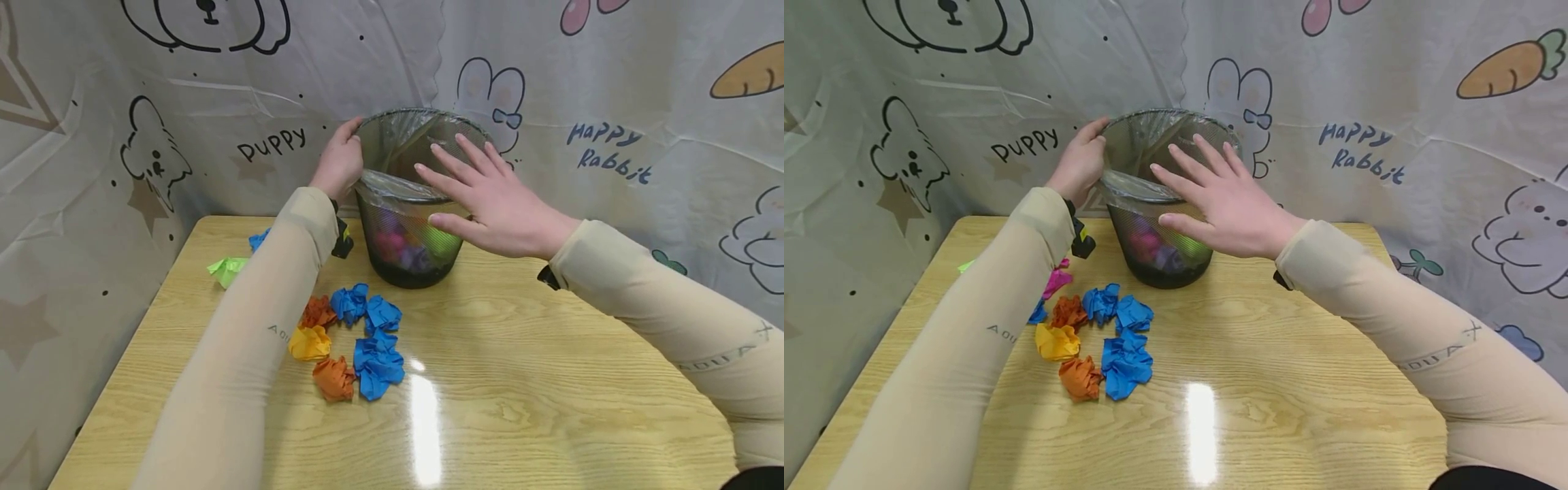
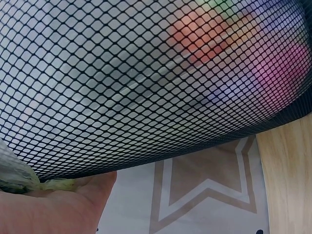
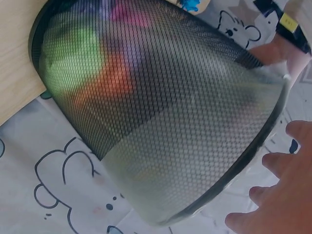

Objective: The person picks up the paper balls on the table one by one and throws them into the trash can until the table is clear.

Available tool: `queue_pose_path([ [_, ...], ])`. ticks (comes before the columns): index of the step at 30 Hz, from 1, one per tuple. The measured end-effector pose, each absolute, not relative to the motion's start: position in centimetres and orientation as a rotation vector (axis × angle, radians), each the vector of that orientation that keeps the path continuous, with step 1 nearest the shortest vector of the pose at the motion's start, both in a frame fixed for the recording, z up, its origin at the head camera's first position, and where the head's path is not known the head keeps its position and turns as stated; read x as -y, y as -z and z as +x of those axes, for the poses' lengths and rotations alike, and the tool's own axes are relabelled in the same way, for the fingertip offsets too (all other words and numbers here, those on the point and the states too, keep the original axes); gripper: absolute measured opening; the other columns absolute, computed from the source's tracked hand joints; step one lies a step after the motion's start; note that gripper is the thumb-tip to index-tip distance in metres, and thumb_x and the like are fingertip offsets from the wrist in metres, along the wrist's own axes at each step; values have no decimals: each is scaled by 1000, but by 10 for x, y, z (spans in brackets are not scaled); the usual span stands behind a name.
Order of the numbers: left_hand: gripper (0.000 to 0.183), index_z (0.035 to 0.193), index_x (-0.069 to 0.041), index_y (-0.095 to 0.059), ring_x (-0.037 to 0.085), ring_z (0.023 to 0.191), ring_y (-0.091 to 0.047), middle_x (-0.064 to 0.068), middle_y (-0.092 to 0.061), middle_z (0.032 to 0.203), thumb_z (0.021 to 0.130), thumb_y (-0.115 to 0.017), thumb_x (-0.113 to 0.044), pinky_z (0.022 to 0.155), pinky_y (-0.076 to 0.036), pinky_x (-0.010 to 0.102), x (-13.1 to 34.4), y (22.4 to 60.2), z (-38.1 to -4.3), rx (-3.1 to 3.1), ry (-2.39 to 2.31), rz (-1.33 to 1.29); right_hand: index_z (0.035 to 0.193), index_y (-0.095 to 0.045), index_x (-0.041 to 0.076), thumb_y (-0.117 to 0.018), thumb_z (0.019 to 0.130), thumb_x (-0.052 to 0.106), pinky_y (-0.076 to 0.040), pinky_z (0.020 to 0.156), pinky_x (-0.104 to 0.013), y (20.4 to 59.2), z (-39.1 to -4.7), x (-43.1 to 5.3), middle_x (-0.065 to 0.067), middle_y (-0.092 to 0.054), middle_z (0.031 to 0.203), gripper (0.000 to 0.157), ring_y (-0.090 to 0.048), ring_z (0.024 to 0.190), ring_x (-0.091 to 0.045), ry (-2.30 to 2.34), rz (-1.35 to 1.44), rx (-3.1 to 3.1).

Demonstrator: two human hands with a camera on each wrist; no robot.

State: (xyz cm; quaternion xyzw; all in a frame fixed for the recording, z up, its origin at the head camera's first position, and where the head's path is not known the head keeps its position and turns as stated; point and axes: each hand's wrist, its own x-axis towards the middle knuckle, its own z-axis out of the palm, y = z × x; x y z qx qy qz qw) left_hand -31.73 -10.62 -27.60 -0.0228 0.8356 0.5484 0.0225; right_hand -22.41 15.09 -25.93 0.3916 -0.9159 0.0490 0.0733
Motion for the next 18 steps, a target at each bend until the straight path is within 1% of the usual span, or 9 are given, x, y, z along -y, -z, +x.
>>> queue_pose_path([
  [1,51,165,-32,-21,12,132,-42,-10,-16,169,114,-21,-27,107,-34,30,106,276,-317,-2587,-1704,-67,166,-15,30,-33,106,62,11,122,-49,261,-222,-151,0,-2,172,70,17,154,-22,-147,1189,2738],
  [4,51,165,-31,-21,12,123,-44,-10,-17,169,114,-21,-27,104,-35,30,106,277,-317,-2585,-1708,-65,166,-16,30,-36,106,61,9,122,-49,264,-214,-151,1,-1,172,70,16,155,-23,-150,1243,2681],
  [6,51,165,-31,-21,17,117,-46,-10,-17,169,114,-20,-26,102,-37,30,106,277,-318,-2583,-1710,-61,166,-18,29,-39,106,60,8,123,-49,267,-207,-150,1,-1,172,71,15,155,-24,-156,1290,2643],
  [8,52,165,-31,-20,14,133,-38,-10,-16,170,114,-20,-27,107,-33,28,106,276,-318,-2587,-1698,-61,165,-20,28,-43,105,59,6,123,-50,270,-201,-149,0,-2,172,72,13,155,-26,-167,1344,2605],
  [12,52,165,-31,-20,12,144,-31,-11,-14,170,114,-19,-27,109,-31,29,107,276,-319,-2592,-1683,-59,165,-21,27,-45,105,58,2,124,-51,278,-186,-147,-3,-6,172,72,9,156,-28,-165,1438,2557],
  [13,52,165,-31,-19,9,147,-25,-11,-13,170,114,-19,-27,111,-30,29,107,276,-319,-2592,-1680,-58,165,-21,27,-45,105,58,2,124,-52,281,-183,-147,-4,-7,172,72,8,156,-30,-155,1458,2545],
  [15,52,165,-31,-19,9,148,-25,-11,-13,170,114,-19,-27,111,-30,29,106,276,-319,-2590,-1678,-59,165,-21,27,-45,104,58,0,124,-53,288,-177,-146,-5,-7,172,73,7,156,-32,-140,1496,2529],
  [18,52,165,-32,-19,10,147,-27,-11,-13,170,114,-20,-27,111,-30,30,106,276,-319,-2581,-1684,-64,166,-18,27,-44,104,60,0,123,-54,298,-170,-144,-4,-4,172,74,6,156,-33,-118,1548,2530],
])
